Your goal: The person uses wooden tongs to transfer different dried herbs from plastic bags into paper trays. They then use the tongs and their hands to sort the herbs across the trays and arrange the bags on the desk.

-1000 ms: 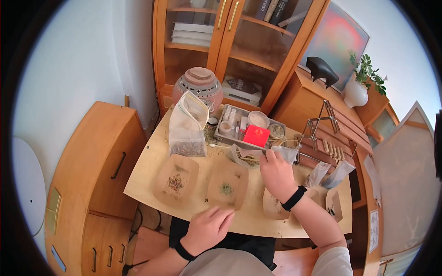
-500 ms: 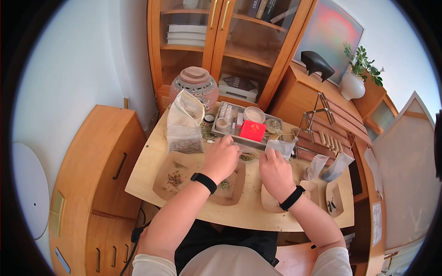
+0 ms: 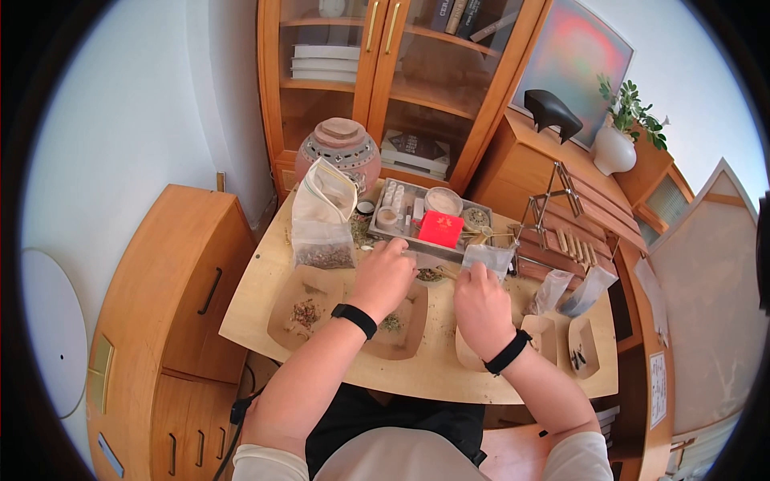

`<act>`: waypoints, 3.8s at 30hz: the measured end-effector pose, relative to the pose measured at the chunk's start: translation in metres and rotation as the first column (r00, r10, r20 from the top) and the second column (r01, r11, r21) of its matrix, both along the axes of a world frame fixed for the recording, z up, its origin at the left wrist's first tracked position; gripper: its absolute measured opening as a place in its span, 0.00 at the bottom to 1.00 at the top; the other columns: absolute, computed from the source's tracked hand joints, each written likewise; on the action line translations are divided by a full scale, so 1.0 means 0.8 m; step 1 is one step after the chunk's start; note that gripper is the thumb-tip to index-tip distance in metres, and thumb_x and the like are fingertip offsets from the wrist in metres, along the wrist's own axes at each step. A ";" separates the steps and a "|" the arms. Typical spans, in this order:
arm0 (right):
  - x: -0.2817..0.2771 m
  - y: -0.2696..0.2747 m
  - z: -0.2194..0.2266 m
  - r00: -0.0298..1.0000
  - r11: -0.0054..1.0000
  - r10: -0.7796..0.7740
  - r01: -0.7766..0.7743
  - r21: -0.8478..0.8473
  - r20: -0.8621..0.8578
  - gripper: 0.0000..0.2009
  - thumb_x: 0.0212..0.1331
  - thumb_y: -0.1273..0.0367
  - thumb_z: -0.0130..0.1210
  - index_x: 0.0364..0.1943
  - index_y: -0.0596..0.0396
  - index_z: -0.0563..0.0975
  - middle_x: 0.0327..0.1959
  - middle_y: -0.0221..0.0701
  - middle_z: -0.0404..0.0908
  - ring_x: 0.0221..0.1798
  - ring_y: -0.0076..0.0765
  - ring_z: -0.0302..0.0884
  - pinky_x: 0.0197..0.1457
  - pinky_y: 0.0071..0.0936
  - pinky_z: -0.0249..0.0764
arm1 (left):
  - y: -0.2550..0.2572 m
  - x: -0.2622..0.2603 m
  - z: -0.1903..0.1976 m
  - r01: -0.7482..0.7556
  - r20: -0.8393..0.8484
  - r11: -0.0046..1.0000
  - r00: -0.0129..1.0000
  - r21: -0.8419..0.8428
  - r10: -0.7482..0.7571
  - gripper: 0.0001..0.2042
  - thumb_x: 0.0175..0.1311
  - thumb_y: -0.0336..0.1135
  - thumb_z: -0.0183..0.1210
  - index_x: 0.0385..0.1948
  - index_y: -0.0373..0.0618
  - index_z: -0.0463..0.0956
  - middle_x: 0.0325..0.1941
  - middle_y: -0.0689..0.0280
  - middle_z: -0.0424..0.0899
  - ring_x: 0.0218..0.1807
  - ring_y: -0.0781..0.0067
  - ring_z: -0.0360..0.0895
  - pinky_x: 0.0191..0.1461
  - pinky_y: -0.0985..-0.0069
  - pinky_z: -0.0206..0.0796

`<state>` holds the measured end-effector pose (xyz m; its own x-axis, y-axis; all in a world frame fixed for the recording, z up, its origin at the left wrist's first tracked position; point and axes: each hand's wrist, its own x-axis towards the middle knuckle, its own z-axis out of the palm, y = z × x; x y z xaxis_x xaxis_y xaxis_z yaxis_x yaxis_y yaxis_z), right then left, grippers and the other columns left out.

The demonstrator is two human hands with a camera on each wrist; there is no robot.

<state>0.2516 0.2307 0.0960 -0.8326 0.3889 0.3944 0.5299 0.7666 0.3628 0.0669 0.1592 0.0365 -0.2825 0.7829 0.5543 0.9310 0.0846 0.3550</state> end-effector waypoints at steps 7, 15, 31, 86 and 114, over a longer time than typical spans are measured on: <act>-0.010 0.021 -0.006 0.998 0.986 -0.009 0.019 -0.163 0.057 0.05 0.51 0.77 0.62 0.32 0.62 0.82 0.41 0.42 0.78 0.45 0.45 0.84 0.40 0.32 0.86 | 0.011 0.002 0.006 -0.006 -0.119 0.996 0.993 0.085 0.016 0.03 0.58 0.30 0.66 0.29 0.44 0.86 0.46 0.62 0.84 0.53 0.59 0.79 0.59 0.58 0.70; -0.020 0.028 -0.019 0.997 0.973 -0.027 0.043 -0.229 0.072 0.04 0.51 0.76 0.62 0.32 0.61 0.84 0.42 0.44 0.79 0.46 0.46 0.84 0.41 0.33 0.86 | 0.031 0.000 0.010 -0.001 -0.168 0.999 0.986 0.037 0.008 0.03 0.60 0.27 0.59 0.34 0.44 0.75 0.32 0.61 0.83 0.38 0.55 0.84 0.39 0.60 0.77; -0.003 0.043 -0.015 0.994 0.956 -0.031 0.000 -0.293 -0.101 0.05 0.48 0.78 0.60 0.30 0.59 0.80 0.39 0.41 0.77 0.43 0.48 0.84 0.40 0.39 0.84 | 0.042 -0.034 0.002 0.174 0.104 0.985 0.979 -0.001 -0.173 0.04 0.65 0.25 0.54 0.36 0.44 0.77 0.41 0.59 0.84 0.45 0.48 0.83 0.47 0.56 0.75; 0.095 -0.087 -0.092 0.906 0.708 -0.188 -0.143 -0.692 -0.380 0.12 0.66 0.75 0.55 0.52 0.53 0.76 0.39 0.39 0.80 0.41 0.54 0.82 0.42 0.46 0.80 | 0.057 -0.068 0.018 0.190 0.226 0.955 0.964 -0.227 -0.138 0.27 0.63 0.42 0.71 0.61 0.39 0.74 0.64 0.54 0.77 0.65 0.49 0.75 0.69 0.61 0.68; 0.222 -0.024 -0.071 0.743 0.633 -0.521 0.006 -0.774 -0.420 0.08 0.66 0.72 0.60 0.47 0.56 0.79 0.39 0.43 0.81 0.41 0.59 0.81 0.43 0.49 0.78 | 0.183 0.114 -0.012 0.263 0.021 0.937 0.964 -0.230 -0.265 0.25 0.64 0.23 0.60 0.63 0.32 0.68 0.61 0.46 0.74 0.55 0.43 0.82 0.57 0.55 0.77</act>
<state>0.4291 0.2114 0.0391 -0.3527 0.9056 0.2357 0.6413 0.4173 -0.6439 0.1583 0.3054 0.0271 -0.0434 0.9344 0.3535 0.9345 -0.0872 0.3452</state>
